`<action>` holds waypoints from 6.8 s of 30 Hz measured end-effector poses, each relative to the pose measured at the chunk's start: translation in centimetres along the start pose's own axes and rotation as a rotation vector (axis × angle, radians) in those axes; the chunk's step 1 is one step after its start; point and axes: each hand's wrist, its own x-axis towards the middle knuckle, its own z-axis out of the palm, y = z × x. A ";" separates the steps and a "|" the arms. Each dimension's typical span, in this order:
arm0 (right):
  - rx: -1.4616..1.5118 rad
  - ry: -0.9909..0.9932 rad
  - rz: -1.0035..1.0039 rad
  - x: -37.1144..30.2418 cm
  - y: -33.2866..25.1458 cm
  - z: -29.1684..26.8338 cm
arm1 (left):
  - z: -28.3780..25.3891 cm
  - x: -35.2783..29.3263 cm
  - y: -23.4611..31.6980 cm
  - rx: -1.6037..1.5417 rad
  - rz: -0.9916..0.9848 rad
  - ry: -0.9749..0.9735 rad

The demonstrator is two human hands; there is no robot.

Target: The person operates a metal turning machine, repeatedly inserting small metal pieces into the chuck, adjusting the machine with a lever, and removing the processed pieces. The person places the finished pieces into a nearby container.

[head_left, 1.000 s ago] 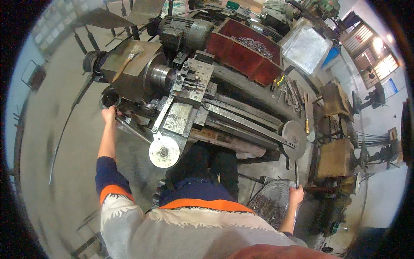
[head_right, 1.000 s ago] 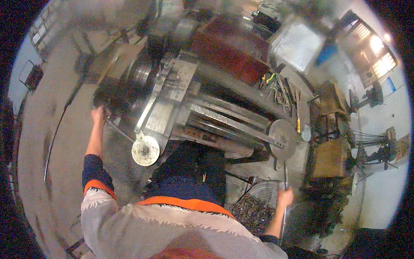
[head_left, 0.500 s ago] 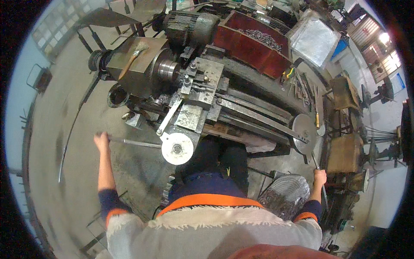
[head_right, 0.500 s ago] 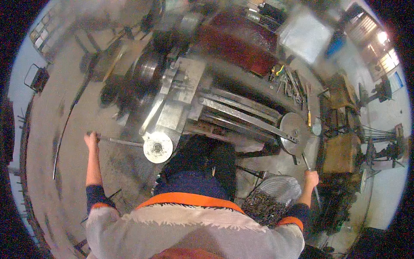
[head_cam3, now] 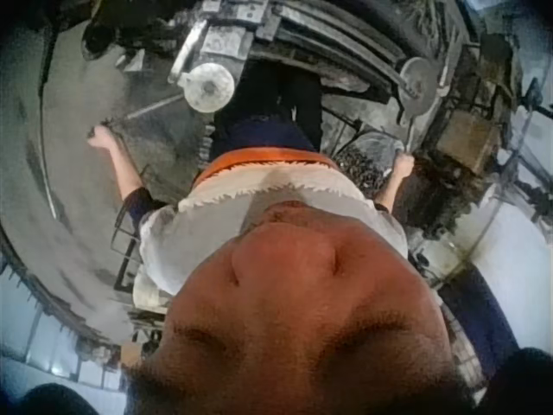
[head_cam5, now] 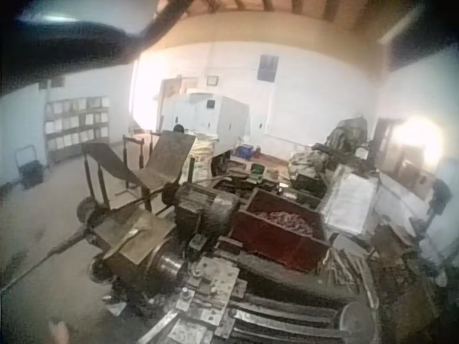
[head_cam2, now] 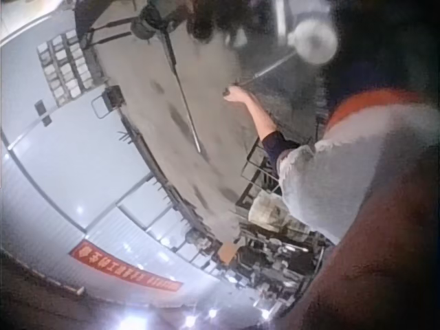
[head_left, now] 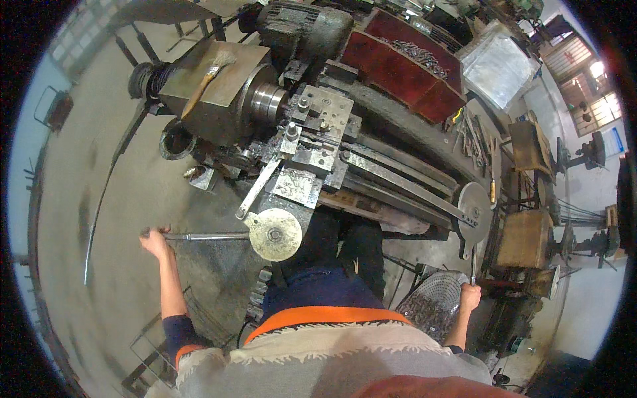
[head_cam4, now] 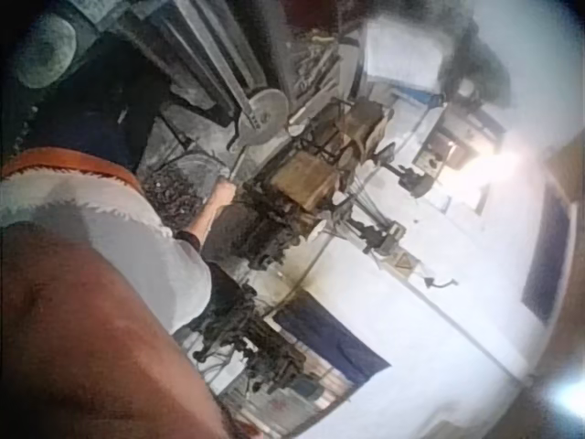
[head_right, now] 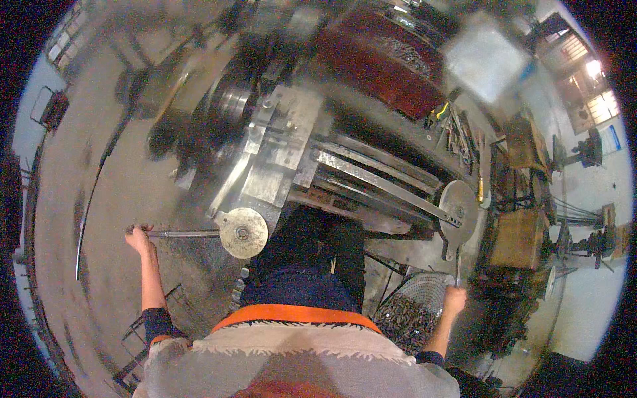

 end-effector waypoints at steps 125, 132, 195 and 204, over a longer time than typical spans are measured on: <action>0.579 -0.196 -2.013 -23.1 -51.2 -19.5 | 13.0 -9.0 23.0 0.314 0.831 -1.244; 0.245 -0.399 -1.669 -23.2 -56.2 -17.2 | -0.7 3.2 19.2 1.080 0.967 -0.478; -0.264 -0.165 -0.271 17.0 -2.3 -1.7 | -3.4 6.5 1.5 0.888 0.229 -0.824; -0.192 -0.073 -0.196 12.4 -1.9 -0.3 | -4.7 4.9 0.0 0.625 0.037 -0.514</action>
